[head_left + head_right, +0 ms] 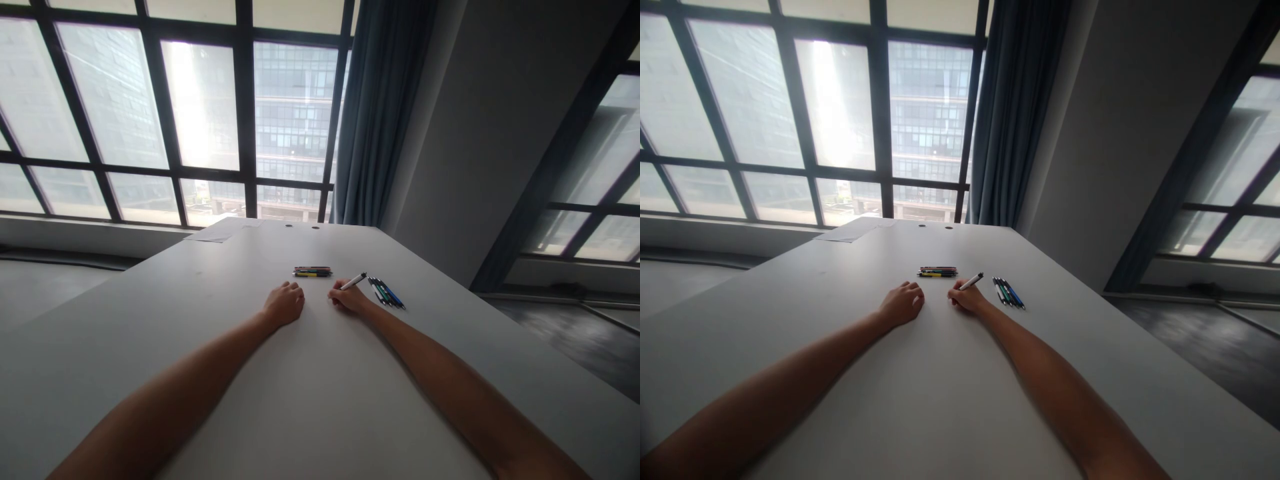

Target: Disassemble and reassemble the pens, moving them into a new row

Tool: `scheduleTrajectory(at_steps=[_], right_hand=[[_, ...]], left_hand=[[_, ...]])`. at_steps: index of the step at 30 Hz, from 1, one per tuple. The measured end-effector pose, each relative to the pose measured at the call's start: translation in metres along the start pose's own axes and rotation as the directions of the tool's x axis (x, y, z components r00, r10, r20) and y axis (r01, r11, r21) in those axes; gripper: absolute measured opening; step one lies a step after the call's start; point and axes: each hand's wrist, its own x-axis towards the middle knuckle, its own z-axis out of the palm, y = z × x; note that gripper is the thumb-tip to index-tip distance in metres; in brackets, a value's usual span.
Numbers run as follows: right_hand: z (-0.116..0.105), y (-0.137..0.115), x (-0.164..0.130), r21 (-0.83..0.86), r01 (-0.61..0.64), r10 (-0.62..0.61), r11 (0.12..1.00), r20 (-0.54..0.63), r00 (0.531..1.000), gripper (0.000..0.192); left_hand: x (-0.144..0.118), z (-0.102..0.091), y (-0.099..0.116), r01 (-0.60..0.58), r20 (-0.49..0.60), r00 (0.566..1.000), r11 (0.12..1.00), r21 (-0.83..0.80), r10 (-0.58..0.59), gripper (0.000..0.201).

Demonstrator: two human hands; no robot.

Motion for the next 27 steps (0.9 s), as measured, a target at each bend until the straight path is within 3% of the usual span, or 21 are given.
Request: scheduleTrajectory(at_steps=[11,15,18,21,24,27], right_hand=[[0.004,0.006,0.002,-0.025,0.105,-0.106,0.994,-0.018,0.994,0.011],[0.009,0.004,-0.003,-0.099,0.227,-0.236,0.969,-0.092,0.967,0.034],[0.014,0.000,-0.009,-0.378,0.295,-0.373,0.878,-0.152,0.915,0.029],[0.019,-0.005,-0.013,-0.553,0.260,-0.433,0.792,-0.207,0.878,0.034],[0.023,-0.007,-0.016,-0.568,0.272,-0.452,0.777,-0.202,0.869,0.045],[0.025,-0.007,-0.017,-0.520,0.332,-0.472,0.787,-0.160,0.867,0.044]], left_hand=[[0.000,0.001,-0.002,0.005,-0.015,1.000,1.000,-0.013,-0.005,0.025],[-0.001,0.002,-0.004,-0.011,-0.026,1.000,0.998,-0.066,0.010,0.026],[-0.001,0.001,-0.005,-0.114,-0.029,0.993,0.982,-0.149,0.111,0.038],[-0.001,-0.002,-0.005,-0.287,-0.011,0.957,0.943,-0.167,0.289,0.057],[0.000,-0.005,-0.003,-0.398,0.017,0.915,0.907,-0.137,0.404,0.063],[0.000,-0.007,-0.002,-0.437,0.030,0.896,0.891,-0.122,0.443,0.050]])
